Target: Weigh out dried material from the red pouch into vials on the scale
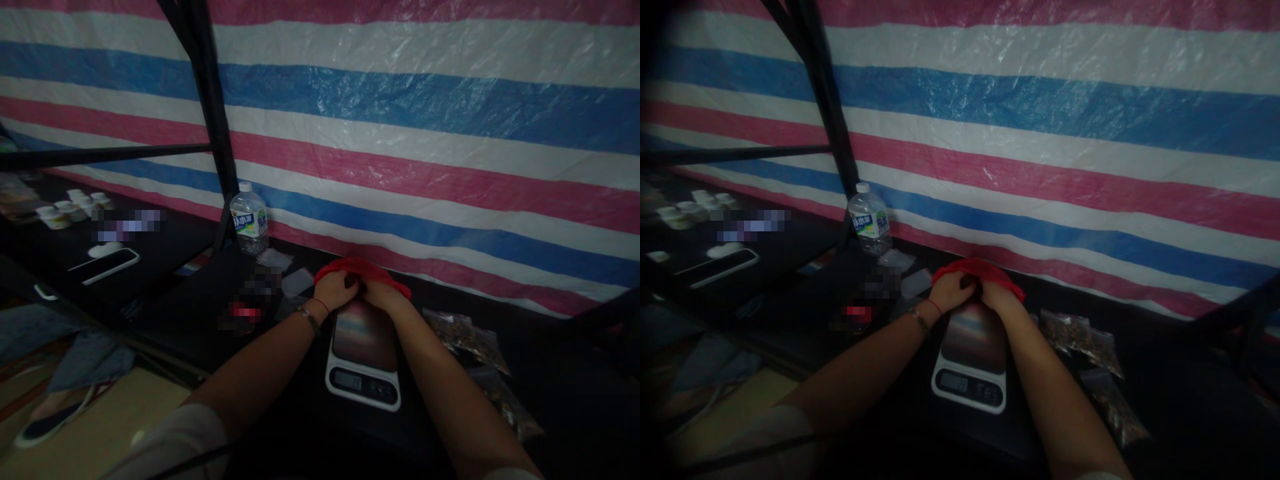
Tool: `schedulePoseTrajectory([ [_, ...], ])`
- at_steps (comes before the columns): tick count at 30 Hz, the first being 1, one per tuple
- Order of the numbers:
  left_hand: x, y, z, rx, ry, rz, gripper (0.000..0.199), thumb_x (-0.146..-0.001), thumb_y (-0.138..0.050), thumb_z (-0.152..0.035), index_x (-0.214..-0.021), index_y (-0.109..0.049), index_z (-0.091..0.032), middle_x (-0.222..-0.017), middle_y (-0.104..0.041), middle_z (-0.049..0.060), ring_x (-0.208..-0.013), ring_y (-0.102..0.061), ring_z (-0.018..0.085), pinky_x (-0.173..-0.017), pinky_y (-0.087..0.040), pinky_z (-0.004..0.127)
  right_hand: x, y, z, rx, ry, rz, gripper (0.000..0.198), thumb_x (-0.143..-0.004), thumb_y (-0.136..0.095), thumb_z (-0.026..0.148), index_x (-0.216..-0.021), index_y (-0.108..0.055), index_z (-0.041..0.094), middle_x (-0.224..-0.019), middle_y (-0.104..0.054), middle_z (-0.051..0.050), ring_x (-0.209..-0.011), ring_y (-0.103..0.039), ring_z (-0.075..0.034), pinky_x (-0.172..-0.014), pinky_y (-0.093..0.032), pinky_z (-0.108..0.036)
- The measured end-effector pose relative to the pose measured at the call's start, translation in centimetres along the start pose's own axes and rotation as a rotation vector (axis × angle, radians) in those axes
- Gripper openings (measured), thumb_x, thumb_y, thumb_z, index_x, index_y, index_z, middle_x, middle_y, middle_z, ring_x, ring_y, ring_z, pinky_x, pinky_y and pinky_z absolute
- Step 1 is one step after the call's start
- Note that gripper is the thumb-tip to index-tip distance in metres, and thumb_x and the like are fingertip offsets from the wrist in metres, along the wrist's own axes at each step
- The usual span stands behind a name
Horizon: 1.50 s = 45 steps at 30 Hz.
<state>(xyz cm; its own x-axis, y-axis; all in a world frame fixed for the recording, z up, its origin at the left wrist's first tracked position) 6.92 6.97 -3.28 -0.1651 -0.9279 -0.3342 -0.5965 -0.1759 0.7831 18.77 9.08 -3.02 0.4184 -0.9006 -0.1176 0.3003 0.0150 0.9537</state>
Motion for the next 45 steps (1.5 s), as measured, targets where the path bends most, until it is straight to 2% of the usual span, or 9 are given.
schedulePoseTrajectory([
  [2,0.0,0.0,-0.1,0.000,-0.009,0.001,0.036,-0.083,-0.055,-0.047,-0.099,-0.068,-0.018,-0.094,-0.072,0.010,-0.087,-0.067,0.024,-0.077,-0.051,0.031,-0.2,0.2,0.2,0.002,-0.009,-0.014,0.043,-0.083,-0.057,0.012,-0.125,-0.060,0.016,-0.134,-0.057,-0.015,-0.123,-0.053,-0.023,-0.107,-0.036,-0.038],
  [6,0.0,0.0,-0.1,-0.007,0.002,0.004,0.034,-0.082,-0.056,-0.045,-0.099,-0.069,-0.019,-0.092,-0.072,0.010,-0.086,-0.067,0.025,-0.076,-0.051,0.032,-0.6,0.0,-0.6,-0.008,-0.101,0.003,0.038,-0.084,-0.055,0.010,-0.121,-0.063,0.017,-0.130,-0.060,-0.013,-0.121,-0.055,-0.023,-0.106,-0.038,-0.037],
  [9,0.1,0.2,-0.4,0.005,-0.005,-0.001,0.031,-0.081,-0.058,-0.042,-0.099,-0.069,-0.019,-0.093,-0.072,0.009,-0.086,-0.067,0.024,-0.078,-0.051,0.031,-1.0,0.4,-1.4,-0.056,-0.134,-0.072,0.038,-0.084,-0.058,0.017,-0.122,-0.062,0.020,-0.128,-0.062,-0.010,-0.120,-0.056,-0.022,-0.104,-0.040,-0.036],
  [14,-0.1,0.0,-1.3,0.096,-0.121,0.048,0.025,-0.078,-0.060,-0.035,-0.094,-0.069,-0.019,-0.089,-0.071,0.007,-0.082,-0.067,0.022,-0.078,-0.051,0.030,-1.0,1.5,-1.8,-0.135,-0.263,-0.150,0.031,-0.089,-0.055,0.030,-0.112,-0.069,0.015,-0.110,-0.071,-0.014,-0.108,-0.064,-0.025,-0.095,-0.046,-0.033],
  [20,-0.5,-0.6,-0.5,0.108,-0.086,0.049,0.025,-0.077,-0.061,-0.033,-0.093,-0.070,-0.015,-0.087,-0.072,0.009,-0.078,-0.067,0.022,-0.074,-0.052,0.030,-1.2,2.4,1.5,-0.257,-0.049,-0.204,0.027,-0.088,-0.053,0.018,-0.108,-0.071,0.015,-0.108,-0.072,-0.010,-0.103,-0.066,-0.021,-0.095,-0.047,-0.032],
  [25,-0.7,-0.9,0.2,0.194,-0.044,0.031,0.029,-0.075,-0.063,-0.029,-0.100,-0.069,-0.015,-0.093,-0.072,0.007,-0.085,-0.067,0.021,-0.080,-0.052,0.030,-1.2,2.5,2.3,-0.287,0.031,-0.210,0.028,-0.086,-0.053,0.012,-0.106,-0.071,0.016,-0.109,-0.072,-0.008,-0.104,-0.065,-0.019,-0.097,-0.046,-0.033],
  [31,-0.7,-0.4,-0.1,0.298,-0.063,-0.008,0.035,-0.075,-0.064,-0.024,-0.109,-0.068,-0.018,-0.103,-0.072,0.006,-0.094,-0.066,0.021,-0.090,-0.051,0.031,-0.8,2.9,2.5,-0.262,-0.017,-0.161,0.023,-0.082,-0.056,0.009,-0.099,-0.072,0.015,-0.102,-0.073,-0.009,-0.095,-0.067,-0.019,-0.090,-0.048,-0.032],
  [40,-0.7,-0.4,-0.1,0.290,-0.056,0.000,0.034,-0.074,-0.063,-0.024,-0.107,-0.068,-0.017,-0.102,-0.072,0.006,-0.093,-0.066,0.021,-0.088,-0.051,0.030,-0.8,2.3,1.6,-0.270,-0.114,-0.065,0.019,-0.083,-0.058,0.012,-0.093,-0.074,0.015,-0.094,-0.074,-0.008,-0.083,-0.068,-0.018,-0.075,-0.049,-0.026],
  [45,-0.8,-0.5,-0.1,0.292,-0.059,0.008,0.031,-0.075,-0.062,-0.024,-0.104,-0.069,-0.017,-0.097,-0.073,0.006,-0.087,-0.067,0.021,-0.083,-0.052,0.030,-0.8,2.8,2.0,-0.258,-0.073,-0.087,0.022,-0.082,-0.058,0.010,-0.097,-0.073,0.017,-0.097,-0.074,-0.007,-0.089,-0.068,-0.018,-0.082,-0.049,-0.027],
])
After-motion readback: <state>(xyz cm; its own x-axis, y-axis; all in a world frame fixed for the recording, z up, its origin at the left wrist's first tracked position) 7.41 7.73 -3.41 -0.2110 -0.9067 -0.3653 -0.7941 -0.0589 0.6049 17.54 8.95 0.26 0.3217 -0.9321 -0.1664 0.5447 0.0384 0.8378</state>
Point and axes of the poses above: each hand's wrist, its own x-axis away from the middle knuckle, its own y-axis out of the back of the hand, z = x × y, the point moved 7 cm from there along -x, towards the middle knuckle
